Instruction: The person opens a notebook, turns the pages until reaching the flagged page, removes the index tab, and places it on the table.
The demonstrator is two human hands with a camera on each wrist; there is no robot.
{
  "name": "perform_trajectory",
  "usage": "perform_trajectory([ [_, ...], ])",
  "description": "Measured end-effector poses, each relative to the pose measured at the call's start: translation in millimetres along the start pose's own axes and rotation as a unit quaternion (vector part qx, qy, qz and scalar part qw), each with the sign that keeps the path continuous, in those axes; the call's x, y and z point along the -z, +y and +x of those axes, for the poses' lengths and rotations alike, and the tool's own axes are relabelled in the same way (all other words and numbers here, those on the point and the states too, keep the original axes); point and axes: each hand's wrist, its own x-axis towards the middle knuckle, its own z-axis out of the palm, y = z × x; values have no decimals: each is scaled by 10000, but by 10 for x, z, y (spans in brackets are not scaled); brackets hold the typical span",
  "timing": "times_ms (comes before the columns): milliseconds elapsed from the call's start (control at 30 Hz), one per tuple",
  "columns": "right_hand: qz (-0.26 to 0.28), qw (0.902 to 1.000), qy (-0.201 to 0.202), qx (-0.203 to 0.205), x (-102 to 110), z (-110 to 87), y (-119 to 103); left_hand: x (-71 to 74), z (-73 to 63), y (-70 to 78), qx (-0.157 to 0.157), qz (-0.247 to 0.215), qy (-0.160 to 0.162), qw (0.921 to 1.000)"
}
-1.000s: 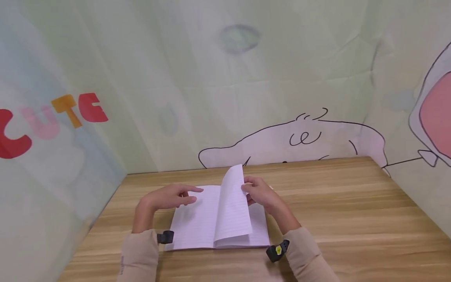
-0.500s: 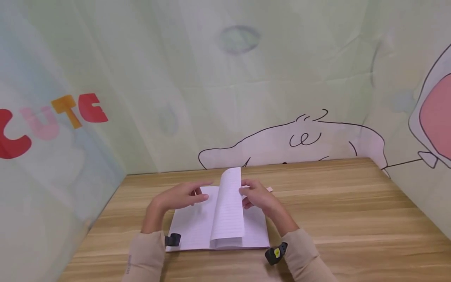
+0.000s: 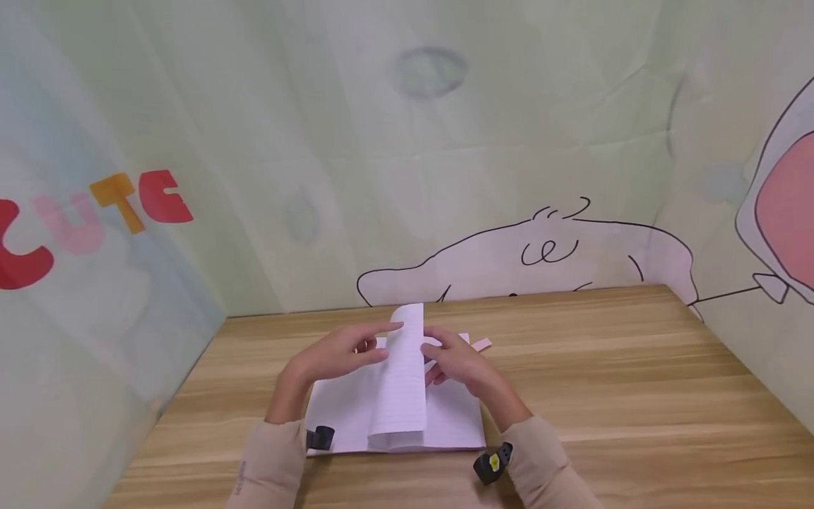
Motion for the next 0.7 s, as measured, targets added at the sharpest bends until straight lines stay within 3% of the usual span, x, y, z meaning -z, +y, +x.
perform_trajectory([
  [167,78,9997,-207,43,-47,-12,-6,-61,57,44,-250,123,-80,9996],
  [467,16,9986,-163,497,-88,-3,26,-101,92,83,-221,616,-147,9977],
  [700,41,9982,-446,391,-124,-21,10,-113,81,88,-127,548,-78,9984],
])
